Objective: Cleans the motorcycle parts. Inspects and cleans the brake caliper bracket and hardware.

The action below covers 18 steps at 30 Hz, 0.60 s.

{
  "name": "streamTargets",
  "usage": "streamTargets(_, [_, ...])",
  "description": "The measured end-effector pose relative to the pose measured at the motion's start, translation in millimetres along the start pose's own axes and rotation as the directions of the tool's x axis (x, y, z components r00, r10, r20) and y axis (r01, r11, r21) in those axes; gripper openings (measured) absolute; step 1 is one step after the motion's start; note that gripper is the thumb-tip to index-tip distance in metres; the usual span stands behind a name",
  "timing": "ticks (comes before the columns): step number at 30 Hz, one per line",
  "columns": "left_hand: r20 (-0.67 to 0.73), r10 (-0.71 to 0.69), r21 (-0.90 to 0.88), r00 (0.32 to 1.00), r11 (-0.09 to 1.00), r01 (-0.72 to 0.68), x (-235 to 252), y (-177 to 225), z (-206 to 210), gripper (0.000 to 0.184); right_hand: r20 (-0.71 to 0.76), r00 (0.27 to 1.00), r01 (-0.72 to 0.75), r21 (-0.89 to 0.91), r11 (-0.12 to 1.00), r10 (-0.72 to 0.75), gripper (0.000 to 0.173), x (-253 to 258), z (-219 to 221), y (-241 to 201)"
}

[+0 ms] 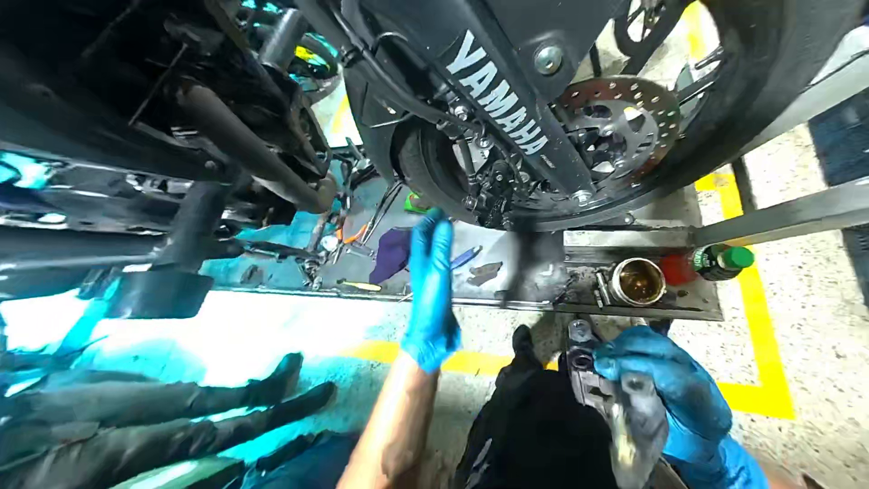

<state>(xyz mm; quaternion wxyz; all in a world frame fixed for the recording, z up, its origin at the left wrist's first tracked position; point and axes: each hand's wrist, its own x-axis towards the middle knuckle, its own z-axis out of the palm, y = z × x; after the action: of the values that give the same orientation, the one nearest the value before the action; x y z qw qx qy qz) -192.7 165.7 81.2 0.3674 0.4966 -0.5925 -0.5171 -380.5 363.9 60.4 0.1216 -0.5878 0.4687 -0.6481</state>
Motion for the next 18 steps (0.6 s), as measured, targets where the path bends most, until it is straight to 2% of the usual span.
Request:
streamTargets(1, [0.007, 0.080, 0.027, 0.997, 0.996, -0.080, 21.8, 0.2, -0.8, 0.057, -0.071, 0.995, -0.059, 0.094, 0.994, 0.066, 0.019, 0.6, 3.3, -2.8])
streamTargets(3, [0.134, 0.264, 0.024, 0.955, 0.963, -0.269, 49.5, 8.4, 8.3, 0.057, -0.168, 0.954, -0.190, 0.309, 0.932, 0.250, 0.023, 1.0, 10.8, -8.0])
streamTargets(5, [0.209, 0.362, -0.054, 0.909, 0.932, -0.359, 61.0, 10.5, 23.4, 0.044, -0.244, 0.865, -0.305, 0.441, 0.844, 0.439, 0.023, 1.0, 16.8, -13.3])
streamTargets(8, [0.245, 0.376, -0.107, 0.894, 0.927, -0.361, 60.6, 9.7, 21.3, 0.028, -0.335, 0.729, -0.403, 0.494, 0.770, 0.597, 0.026, -1.3, 18.5, -15.4])
streamTargets(10, [0.305, 0.277, -0.101, 0.911, 0.961, -0.258, 53.3, 16.0, 3.6, 0.023, -0.380, 0.651, -0.451, 0.504, 0.737, 0.658, 0.026, -7.1, 17.0, -16.7])
streamTargets(12, [0.429, 0.191, -0.178, 0.883, 0.976, -0.125, 45.2, 22.9, -21.7, 0.035, -0.390, 0.608, -0.494, 0.496, 0.714, 0.691, 0.022, -7.9, 17.4, -19.8])
streamTargets(14, [0.551, 0.208, -0.247, 0.809, 0.966, -0.080, 34.3, 25.4, -43.1, 0.076, -0.392, 0.582, -0.506, 0.512, 0.695, 0.713, 0.021, -2.9, 22.2, -21.0])
streamTargets(15, [0.540, 0.218, -0.247, 0.813, 0.964, -0.095, 23.8, 26.9, -45.4, 0.091, -0.390, 0.584, -0.499, 0.519, 0.694, 0.712, 0.023, -0.2, 25.1, -19.6])
streamTargets(16, [0.524, 0.222, -0.266, 0.822, 0.960, -0.090, 15.3, 27.6, -43.0, 0.098, -0.388, 0.600, -0.486, 0.518, 0.705, 0.699, 0.029, 2.6, 28.4, -17.6])
streamTargets(17, [0.470, 0.207, -0.296, 0.858, 0.953, -0.068, 8.1, 29.2, -34.6, 0.096, -0.388, 0.631, -0.462, 0.508, 0.727, 0.671, 0.034, 6.5, 32.1, -15.3])
streamTargets(18, [0.364, 0.172, -0.312, 0.915, 0.948, -0.055, 0.7, 33.8, -19.9, 0.085, -0.386, 0.669, -0.437, 0.487, 0.756, 0.635, 0.036, 11.7, 34.8, -13.3])
